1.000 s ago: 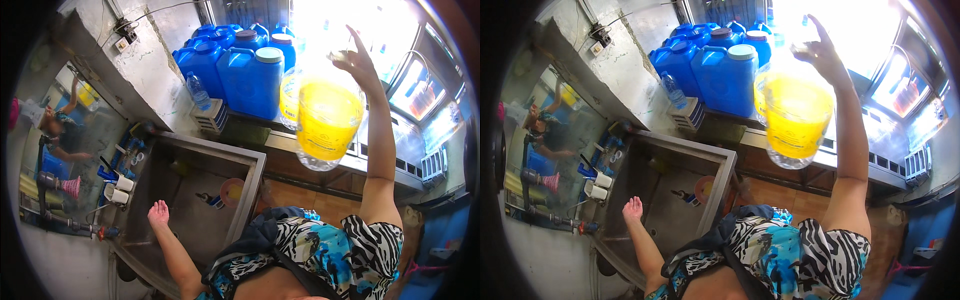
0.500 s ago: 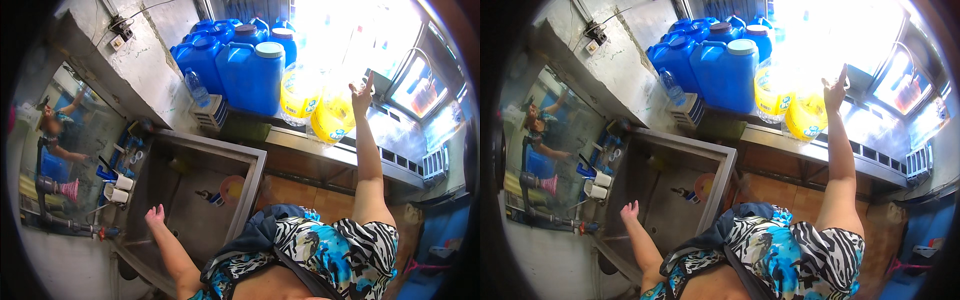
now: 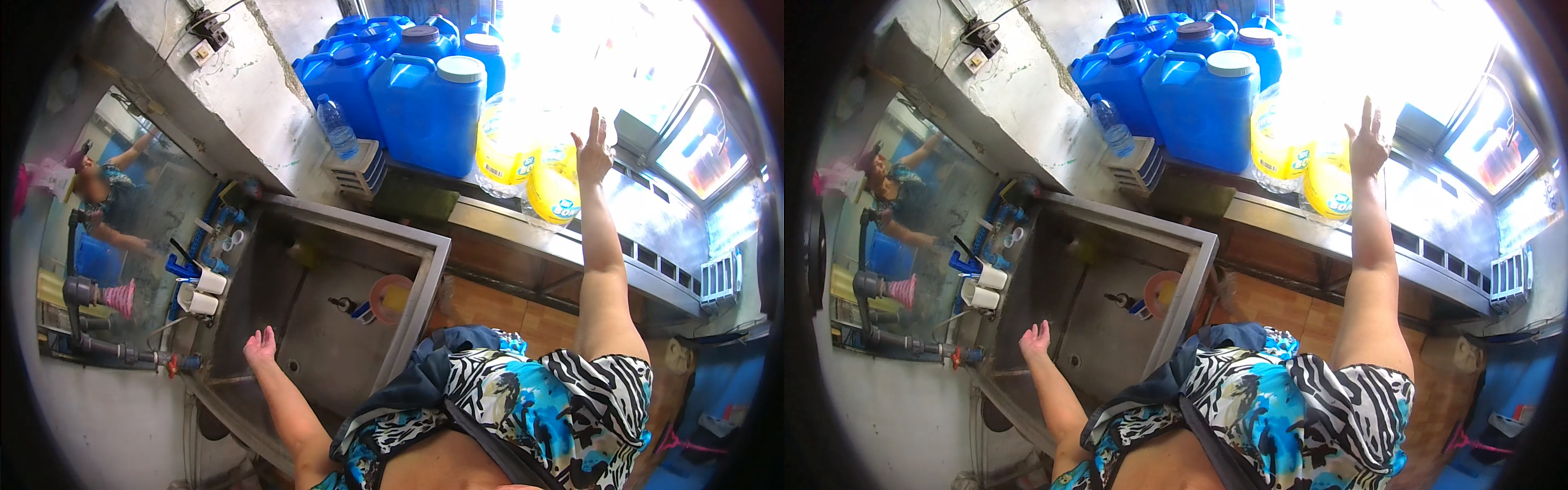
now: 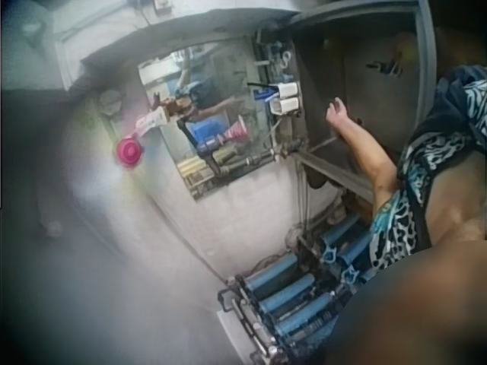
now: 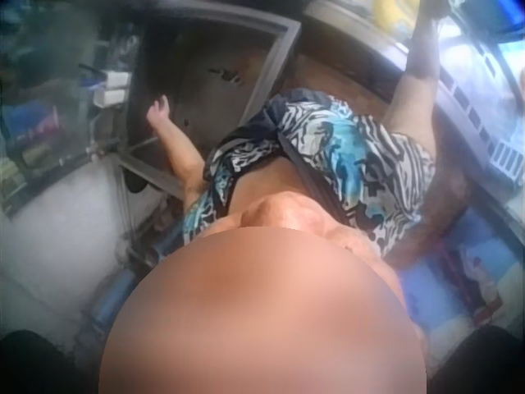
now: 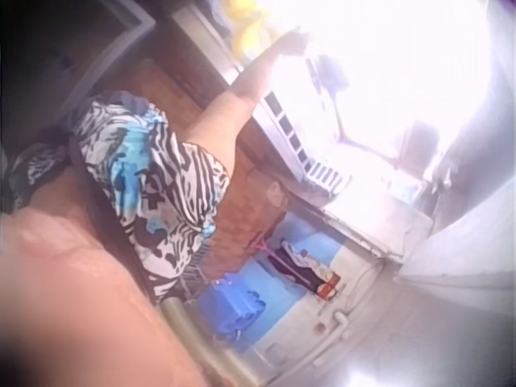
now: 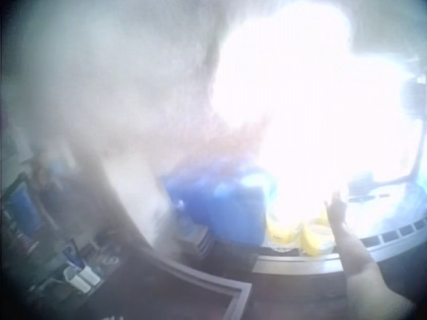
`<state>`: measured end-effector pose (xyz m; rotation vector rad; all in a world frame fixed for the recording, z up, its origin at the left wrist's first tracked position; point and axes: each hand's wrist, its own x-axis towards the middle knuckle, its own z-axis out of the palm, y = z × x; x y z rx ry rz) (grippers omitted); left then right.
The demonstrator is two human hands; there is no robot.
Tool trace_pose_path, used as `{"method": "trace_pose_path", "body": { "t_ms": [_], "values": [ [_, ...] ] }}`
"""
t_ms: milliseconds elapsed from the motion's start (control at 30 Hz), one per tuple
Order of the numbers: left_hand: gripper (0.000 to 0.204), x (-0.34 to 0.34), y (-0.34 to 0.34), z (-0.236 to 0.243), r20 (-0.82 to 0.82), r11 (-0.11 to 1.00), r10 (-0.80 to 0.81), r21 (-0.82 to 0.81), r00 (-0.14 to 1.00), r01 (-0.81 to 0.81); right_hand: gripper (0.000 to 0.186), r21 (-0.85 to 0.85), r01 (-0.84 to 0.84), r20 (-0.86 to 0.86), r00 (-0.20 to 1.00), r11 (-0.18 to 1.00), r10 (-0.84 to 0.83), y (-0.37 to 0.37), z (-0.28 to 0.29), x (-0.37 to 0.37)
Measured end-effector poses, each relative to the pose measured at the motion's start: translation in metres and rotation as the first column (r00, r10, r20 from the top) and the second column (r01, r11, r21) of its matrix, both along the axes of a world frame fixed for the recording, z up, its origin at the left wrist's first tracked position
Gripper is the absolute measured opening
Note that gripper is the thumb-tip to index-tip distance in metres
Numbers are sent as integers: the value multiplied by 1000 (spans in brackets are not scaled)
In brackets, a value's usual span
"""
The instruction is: The person fills several large plastic bottles with water from a sink faucet, then places them on a nearby counter. The person also wipes the counter with a cloth.
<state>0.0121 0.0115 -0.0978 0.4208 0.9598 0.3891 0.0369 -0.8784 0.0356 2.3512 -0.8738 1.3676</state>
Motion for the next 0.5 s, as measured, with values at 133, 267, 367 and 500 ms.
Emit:
{"method": "trace_pose_path", "body": {
  "t_ms": [133, 267, 367, 500],
  "values": [
    [49, -5, 12, -6, 36, 997, -45, -57, 998, 47, 75, -1, 203, -35, 979, 979, -203, 19, -7, -11],
    [51, -6, 21, -8, 59, 998, 16, -65, 998, -12, 74, 36, -55, 215, 975, 998, 46, 59, -32, -29],
    [52, -6, 25, -2, 69, 990, 118, -88, 991, -111, 63, -64, -377, 206, 901, 924, 382, 129, -60, -27],
    [65, -9, 14, 16, 71, 995, 96, -3, 993, -97, 23, 153, -847, 142, 528, 508, 837, 255, -71, 6]
  ]
}}
